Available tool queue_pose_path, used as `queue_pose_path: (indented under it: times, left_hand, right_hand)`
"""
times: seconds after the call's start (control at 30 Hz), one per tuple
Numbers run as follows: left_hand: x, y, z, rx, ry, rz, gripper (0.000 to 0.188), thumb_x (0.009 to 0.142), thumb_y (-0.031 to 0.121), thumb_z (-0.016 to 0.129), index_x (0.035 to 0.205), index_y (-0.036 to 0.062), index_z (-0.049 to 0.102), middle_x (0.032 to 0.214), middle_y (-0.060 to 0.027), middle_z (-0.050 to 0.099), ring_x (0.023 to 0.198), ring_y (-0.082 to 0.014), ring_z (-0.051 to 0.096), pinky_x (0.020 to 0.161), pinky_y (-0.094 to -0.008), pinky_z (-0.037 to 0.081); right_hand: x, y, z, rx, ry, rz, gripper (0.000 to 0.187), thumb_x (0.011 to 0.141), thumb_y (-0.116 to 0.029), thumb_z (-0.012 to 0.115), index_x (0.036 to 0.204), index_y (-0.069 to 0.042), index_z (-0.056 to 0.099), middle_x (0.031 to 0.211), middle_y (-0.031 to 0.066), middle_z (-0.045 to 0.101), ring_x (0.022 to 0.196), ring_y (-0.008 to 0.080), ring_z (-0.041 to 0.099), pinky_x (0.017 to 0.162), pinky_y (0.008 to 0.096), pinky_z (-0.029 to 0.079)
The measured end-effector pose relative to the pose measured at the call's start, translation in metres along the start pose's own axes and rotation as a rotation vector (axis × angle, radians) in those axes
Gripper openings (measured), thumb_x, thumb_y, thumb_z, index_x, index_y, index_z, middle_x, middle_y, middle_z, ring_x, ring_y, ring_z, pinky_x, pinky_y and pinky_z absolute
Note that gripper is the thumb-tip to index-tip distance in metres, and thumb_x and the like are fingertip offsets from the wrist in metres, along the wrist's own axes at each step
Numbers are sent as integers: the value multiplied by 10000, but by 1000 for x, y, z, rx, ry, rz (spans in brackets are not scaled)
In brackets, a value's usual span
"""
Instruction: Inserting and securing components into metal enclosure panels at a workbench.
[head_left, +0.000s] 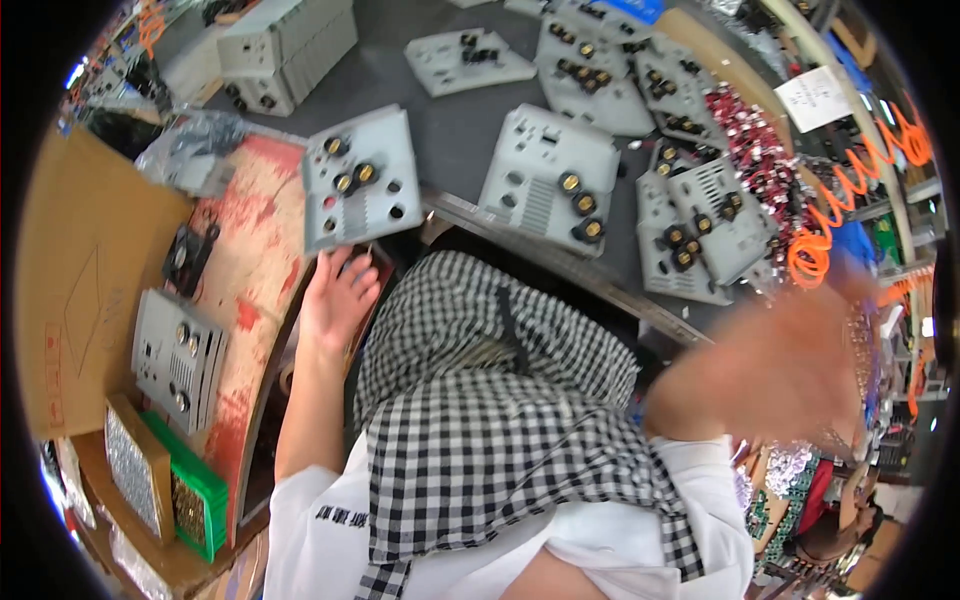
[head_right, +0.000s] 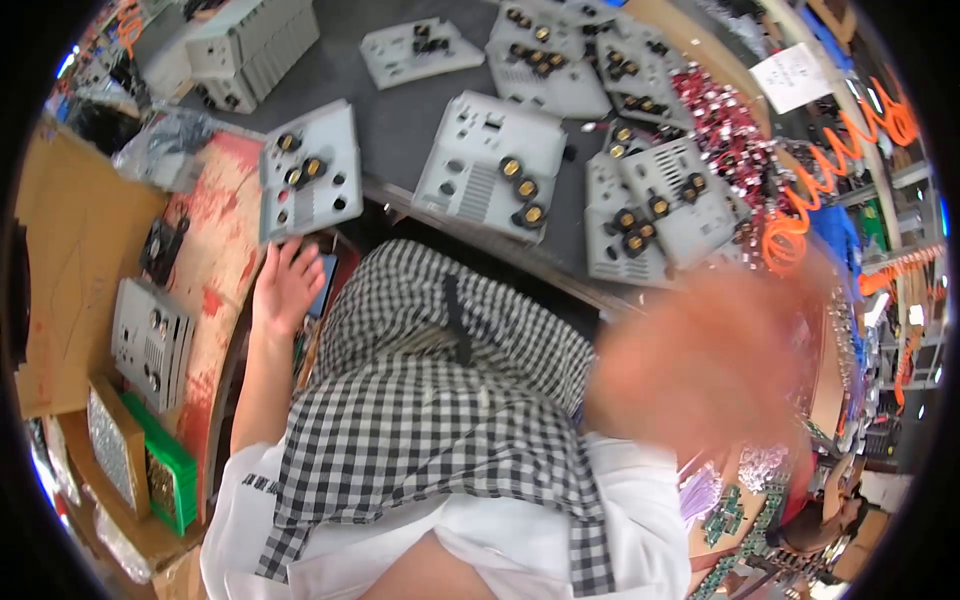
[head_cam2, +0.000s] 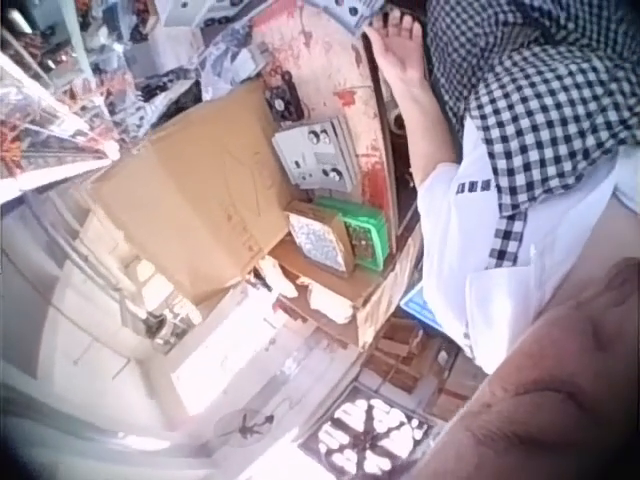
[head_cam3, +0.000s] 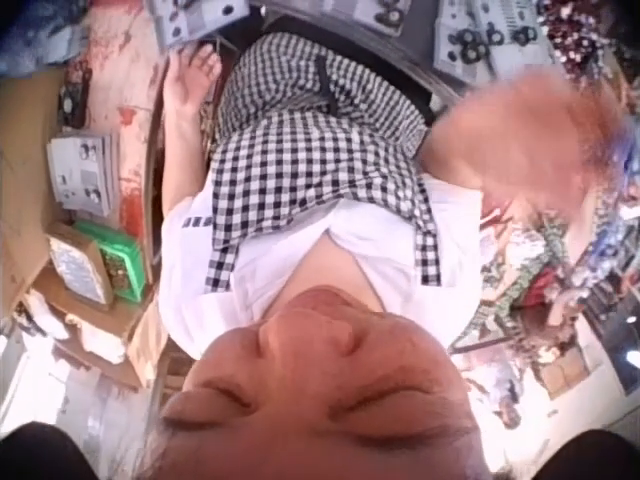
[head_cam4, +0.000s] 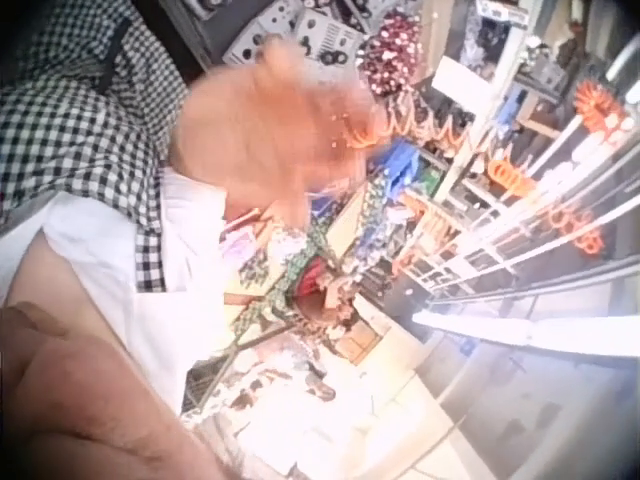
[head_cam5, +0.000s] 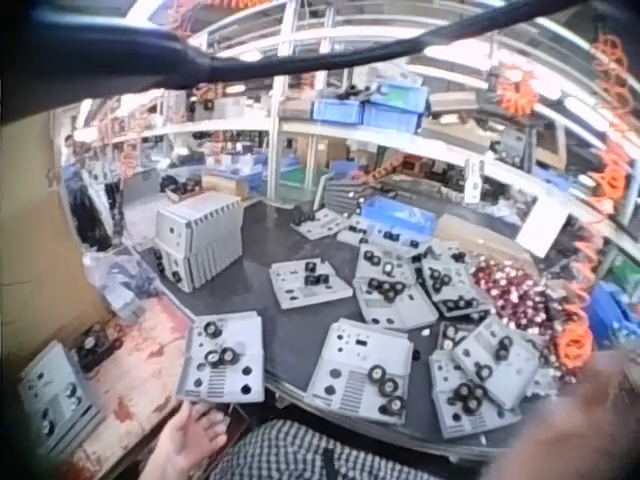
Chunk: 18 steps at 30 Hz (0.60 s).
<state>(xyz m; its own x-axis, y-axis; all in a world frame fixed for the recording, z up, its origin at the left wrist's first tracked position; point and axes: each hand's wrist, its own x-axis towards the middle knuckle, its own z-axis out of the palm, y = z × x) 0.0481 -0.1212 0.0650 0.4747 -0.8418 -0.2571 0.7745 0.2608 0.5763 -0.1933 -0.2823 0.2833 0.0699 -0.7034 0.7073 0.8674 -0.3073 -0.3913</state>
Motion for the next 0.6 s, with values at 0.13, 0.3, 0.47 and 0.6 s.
queue_pose_path:
  times: [0.13, 0.3, 0.47, 0.6]
  left_hand:
    - [-13, -7, -1, 5, 40, -10, 462, 866, 443, 469, 1189, 113, 441, 1038, -86, 542, 919, -211, 528, 794, -351, 444]
    - [-9, -7, 10, 4, 81, -32, 481, 856, 451, 486, 1175, 93, 437, 990, -84, 540, 866, -201, 534, 764, -332, 447]
    - [-6, -11, 6, 5, 50, -72, 456, 867, 414, 487, 1151, 58, 457, 984, -93, 558, 866, -215, 552, 759, -347, 453]
    - [-8, -18, 10, 75, 95, -144, 459, 866, 362, 511, 1180, 36, 438, 1000, -106, 568, 863, -213, 564, 766, -342, 457]
  right_hand:
    - [-14, 79, -67, 230, 192, 874, 434, 888, -489, 374, 994, -86, 494, 1016, 62, 505, 986, 212, 483, 820, 438, 458]
    - [-27, 113, -63, 155, 270, 983, 344, 917, -415, 373, 926, -88, 481, 976, 60, 482, 928, 208, 487, 813, 410, 459]
    - [-20, 102, -35, -74, 80, 1019, 114, 884, -143, 497, 957, -60, 466, 933, 70, 505, 827, 180, 522, 737, 324, 469]
    - [5, 31, 24, -103, -340, 353, 169, 773, -108, 528, 940, -92, 505, 721, -9, 499, 606, 125, 473, 536, 256, 405]
